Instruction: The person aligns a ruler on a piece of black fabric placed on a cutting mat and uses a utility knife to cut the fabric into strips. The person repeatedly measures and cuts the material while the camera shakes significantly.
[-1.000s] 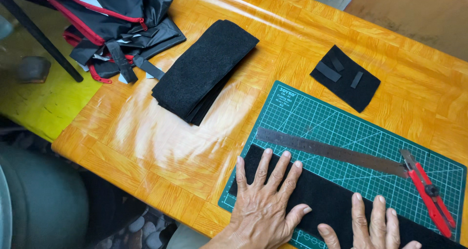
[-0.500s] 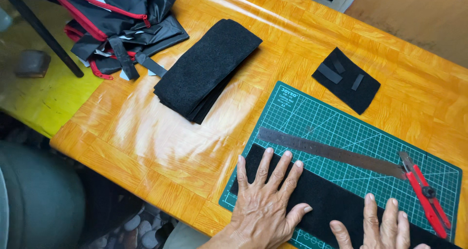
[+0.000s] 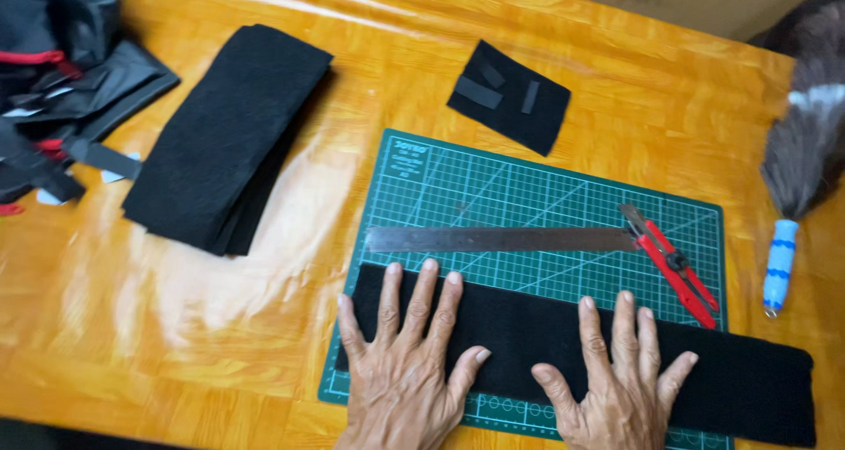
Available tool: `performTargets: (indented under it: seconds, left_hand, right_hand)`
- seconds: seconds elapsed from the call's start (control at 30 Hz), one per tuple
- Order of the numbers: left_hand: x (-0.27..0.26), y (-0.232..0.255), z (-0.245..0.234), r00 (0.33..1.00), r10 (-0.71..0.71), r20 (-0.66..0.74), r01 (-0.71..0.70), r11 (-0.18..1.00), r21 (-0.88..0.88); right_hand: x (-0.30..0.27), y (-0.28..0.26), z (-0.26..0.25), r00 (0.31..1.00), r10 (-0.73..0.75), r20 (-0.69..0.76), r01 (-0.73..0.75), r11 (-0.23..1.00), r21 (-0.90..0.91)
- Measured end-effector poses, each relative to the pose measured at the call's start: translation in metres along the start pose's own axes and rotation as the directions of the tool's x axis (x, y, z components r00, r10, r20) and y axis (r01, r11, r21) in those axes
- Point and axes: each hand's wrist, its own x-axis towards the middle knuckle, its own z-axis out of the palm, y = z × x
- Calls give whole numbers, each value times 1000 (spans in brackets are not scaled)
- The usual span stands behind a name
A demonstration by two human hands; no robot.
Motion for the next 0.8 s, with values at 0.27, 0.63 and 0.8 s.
performTargets:
  seconds: [0.27,0.63,0.8]
  left_hand:
    - [3,4,11,1000,-4,-21,6,996,88]
    - [-3,2,26,1000,3,-9,-2,990,139]
    - [-8,-2,39,998,8,-66,-2,996,92]
  right_hand:
    - [-8,-10,-7,977,-205,-56,210,972,103]
    - [-5,-16,-11,993,-113,-36,113,994,-12]
    - [-6,-14,-8,988,-116,-100,118,993,12]
